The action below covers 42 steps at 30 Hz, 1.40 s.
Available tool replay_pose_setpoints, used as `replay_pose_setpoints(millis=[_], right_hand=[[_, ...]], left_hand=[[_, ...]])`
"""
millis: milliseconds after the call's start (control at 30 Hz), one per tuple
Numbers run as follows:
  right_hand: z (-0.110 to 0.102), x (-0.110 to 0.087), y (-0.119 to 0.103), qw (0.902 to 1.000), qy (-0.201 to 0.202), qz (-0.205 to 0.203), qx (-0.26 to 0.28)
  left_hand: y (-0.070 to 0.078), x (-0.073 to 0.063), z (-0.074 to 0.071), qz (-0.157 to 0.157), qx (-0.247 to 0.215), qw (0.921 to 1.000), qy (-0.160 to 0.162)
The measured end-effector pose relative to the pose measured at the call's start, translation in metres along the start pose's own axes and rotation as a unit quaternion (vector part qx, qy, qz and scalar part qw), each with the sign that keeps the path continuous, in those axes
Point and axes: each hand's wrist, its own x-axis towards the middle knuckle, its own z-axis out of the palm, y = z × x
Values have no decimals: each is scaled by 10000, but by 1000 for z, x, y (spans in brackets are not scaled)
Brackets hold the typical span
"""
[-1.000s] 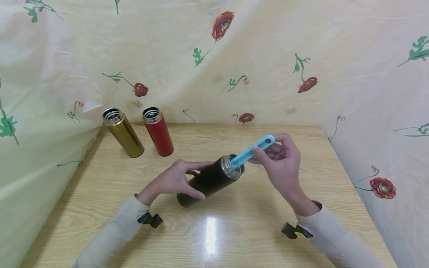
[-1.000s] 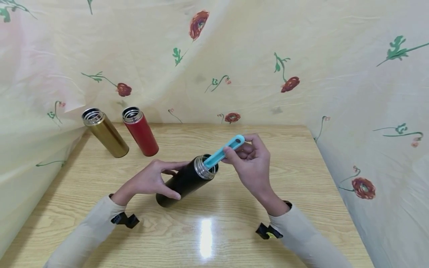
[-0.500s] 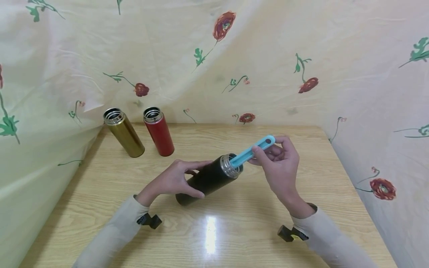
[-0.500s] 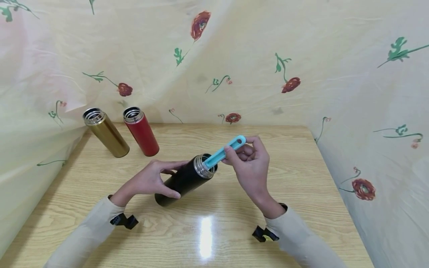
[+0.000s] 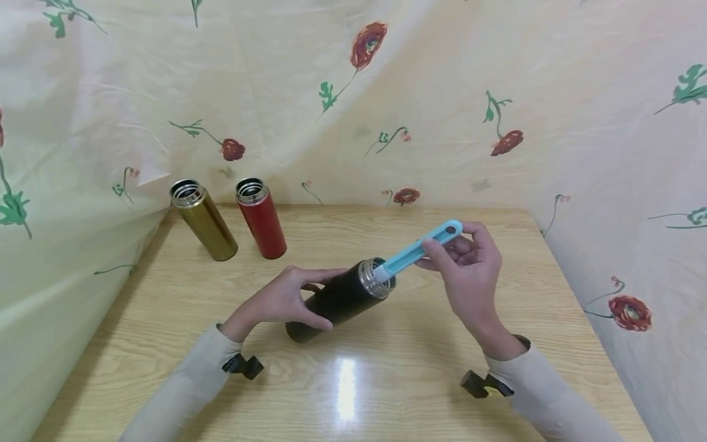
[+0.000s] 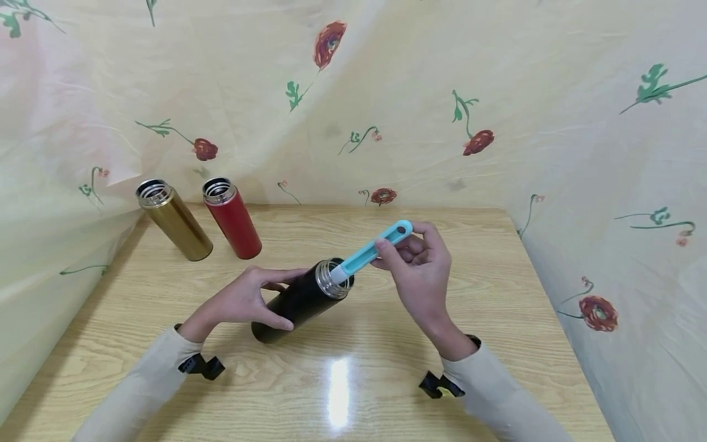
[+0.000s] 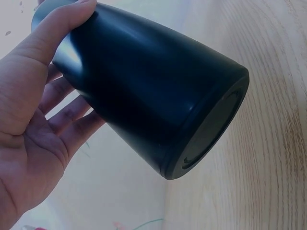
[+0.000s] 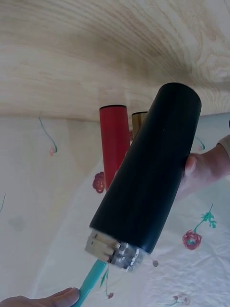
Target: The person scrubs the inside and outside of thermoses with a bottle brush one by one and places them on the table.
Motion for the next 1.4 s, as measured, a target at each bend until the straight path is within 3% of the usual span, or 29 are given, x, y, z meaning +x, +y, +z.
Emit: replay_pose_setpoints(millis=[633, 1400], right_hand=[[-8, 14, -17, 9990, 44, -337, 287], [-12, 20, -24, 9976, -210, -466, 468]], left_hand=[[-6, -10, 2, -216, 5, 9997, 63], [-4, -11, 0, -68, 5, 10000, 68]])
